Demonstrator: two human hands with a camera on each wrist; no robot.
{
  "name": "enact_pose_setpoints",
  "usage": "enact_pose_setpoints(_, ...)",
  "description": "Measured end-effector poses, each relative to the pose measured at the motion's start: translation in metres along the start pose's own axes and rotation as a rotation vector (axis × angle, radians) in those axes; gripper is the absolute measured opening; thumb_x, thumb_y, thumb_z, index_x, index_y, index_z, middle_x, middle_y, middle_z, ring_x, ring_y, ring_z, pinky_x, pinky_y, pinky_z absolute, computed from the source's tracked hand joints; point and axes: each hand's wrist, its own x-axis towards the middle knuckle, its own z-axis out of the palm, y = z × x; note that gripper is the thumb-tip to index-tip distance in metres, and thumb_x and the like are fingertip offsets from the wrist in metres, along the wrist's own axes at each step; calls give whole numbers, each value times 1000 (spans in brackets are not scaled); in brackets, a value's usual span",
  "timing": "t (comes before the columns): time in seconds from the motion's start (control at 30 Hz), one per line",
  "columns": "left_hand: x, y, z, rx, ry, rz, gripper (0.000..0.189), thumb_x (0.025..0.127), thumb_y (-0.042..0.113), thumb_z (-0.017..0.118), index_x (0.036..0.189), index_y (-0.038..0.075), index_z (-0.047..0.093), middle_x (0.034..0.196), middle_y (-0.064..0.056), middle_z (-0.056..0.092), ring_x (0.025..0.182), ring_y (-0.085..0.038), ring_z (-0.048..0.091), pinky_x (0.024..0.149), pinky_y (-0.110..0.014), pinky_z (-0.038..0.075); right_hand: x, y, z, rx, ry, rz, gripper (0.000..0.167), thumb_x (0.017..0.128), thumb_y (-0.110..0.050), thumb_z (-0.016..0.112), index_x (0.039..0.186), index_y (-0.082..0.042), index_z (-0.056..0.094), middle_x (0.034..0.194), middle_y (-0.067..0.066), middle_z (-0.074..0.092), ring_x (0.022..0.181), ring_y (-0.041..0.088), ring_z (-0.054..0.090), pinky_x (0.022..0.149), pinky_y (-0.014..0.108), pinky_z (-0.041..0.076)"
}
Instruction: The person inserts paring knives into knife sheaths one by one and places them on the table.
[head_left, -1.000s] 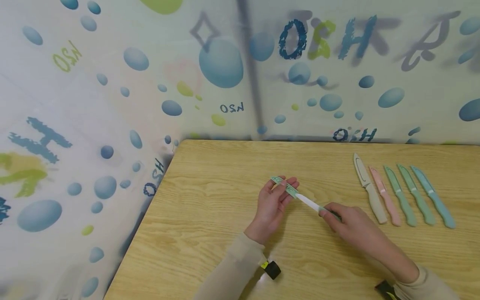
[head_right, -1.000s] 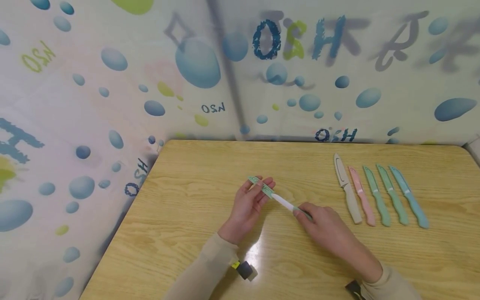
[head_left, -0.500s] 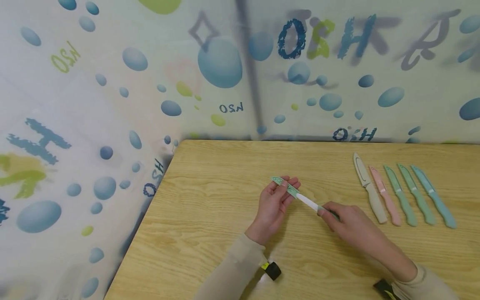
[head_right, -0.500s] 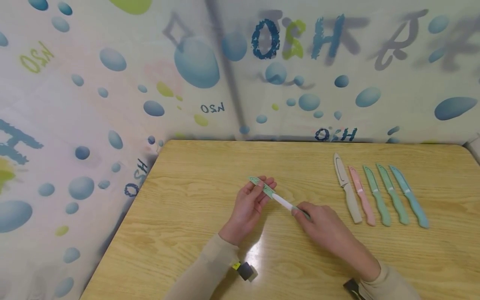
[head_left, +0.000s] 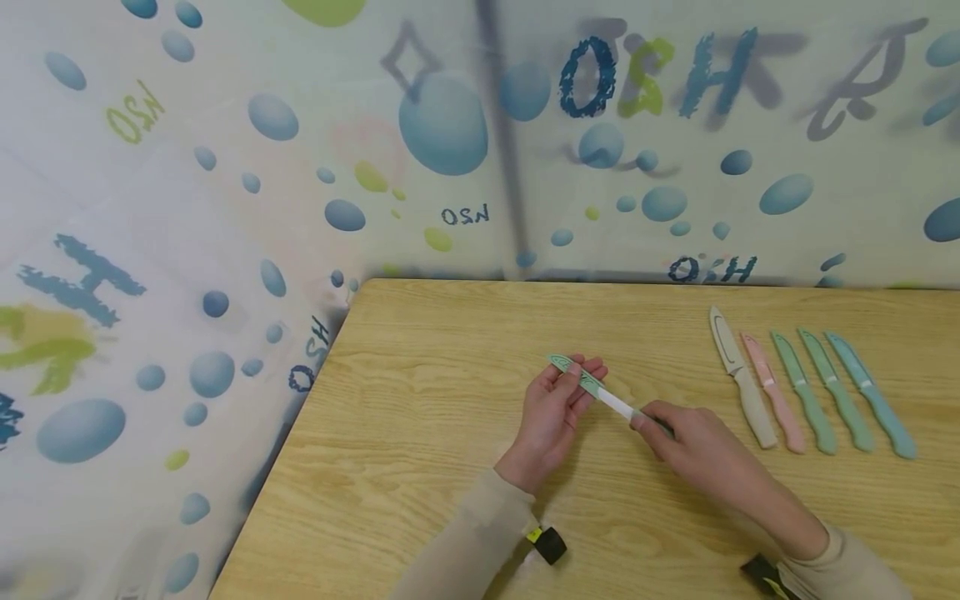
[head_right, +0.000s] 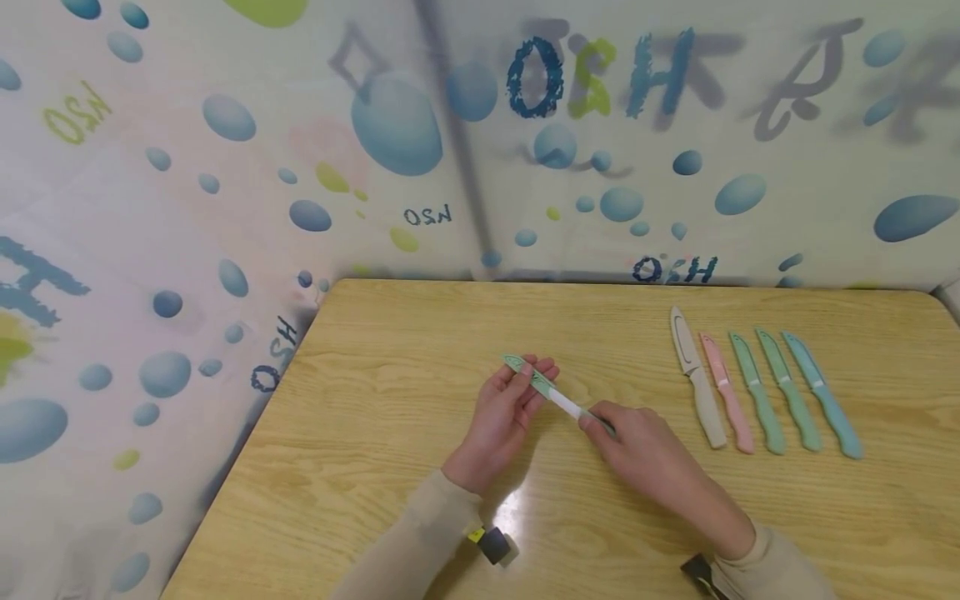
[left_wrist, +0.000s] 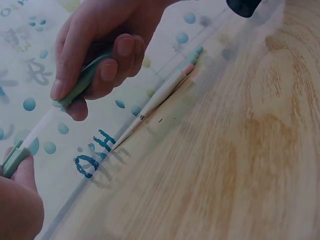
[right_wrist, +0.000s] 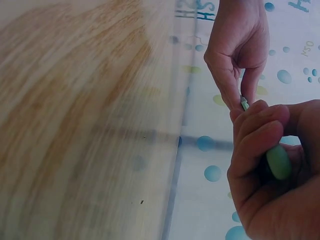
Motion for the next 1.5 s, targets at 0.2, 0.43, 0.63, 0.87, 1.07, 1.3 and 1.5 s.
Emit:
enact_pose_setpoints(0.2, 0, 0, -1, 2, -3, 1, 35, 110, 10, 51, 136, -12, 47, 128, -19, 68, 123, -30, 65, 105, -35, 53, 1, -1, 1, 4, 1, -5, 28, 110, -32, 53, 97, -12, 67, 61, -8, 47, 46, 7, 37, 42, 25, 35)
enact_pose_setpoints(0.43, -1, 0, 1, 10, -8, 2, 31, 110, 10, 51, 133, -10, 50, 126, -17, 69, 123, -28, 66, 105, -34, 53, 3, -3, 2, -10, 18, -7, 26, 110, -30, 54, 95, -12, 66, 61, -8, 44, 47, 7, 34, 42, 24, 33)
enact_pose_setpoints(0.63, -2, -3, 3, 23, -38, -24, 21, 110, 11, 51, 124, -4, 56, 124, -15, 69, 121, -27, 67, 105, -35, 53, 5, -6, 3, -20, 37, -17, 27, 109, -29, 55, 90, -13, 64, 61, -8, 43, 47, 7, 34, 42, 24, 32)
enact_pose_setpoints(0.87, -2, -4, 4, 2, -32, -28, 33, 110, 11, 50, 134, -12, 48, 127, -17, 65, 124, -29, 65, 105, -34, 53, 6, -9, 3, -3, 27, -4, 28, 110, -30, 54, 90, -12, 64, 60, -8, 44, 46, 7, 34, 41, 24, 30)
enact_pose_setpoints(1.07, -2, -5, 5, -4, -37, -32, 32, 111, 11, 49, 134, -11, 48, 128, -17, 65, 122, -27, 65, 104, -33, 53, 8, -9, 5, 5, 29, 0, 30, 110, -32, 53, 90, -12, 64, 60, -7, 43, 45, 7, 33, 41, 23, 30)
enact_pose_setpoints(1.3, -3, -5, 6, 1, -37, -39, 31, 110, 10, 50, 134, -10, 49, 129, -18, 65, 123, -27, 65, 104, -33, 53, 10, -10, 6, 6, 37, -10, 31, 110, -30, 54, 87, -12, 63, 59, -7, 43, 46, 7, 33, 42, 23, 30)
enact_pose_setpoints(1.5, -4, -7, 6, 4, -45, -47, 30, 110, 10, 50, 133, -9, 50, 130, -18, 66, 124, -28, 65, 105, -33, 53, 12, -10, 10, -6, 53, -32, 33, 110, -29, 54, 80, -14, 57, 59, -8, 40, 47, 6, 33, 42, 23, 30)
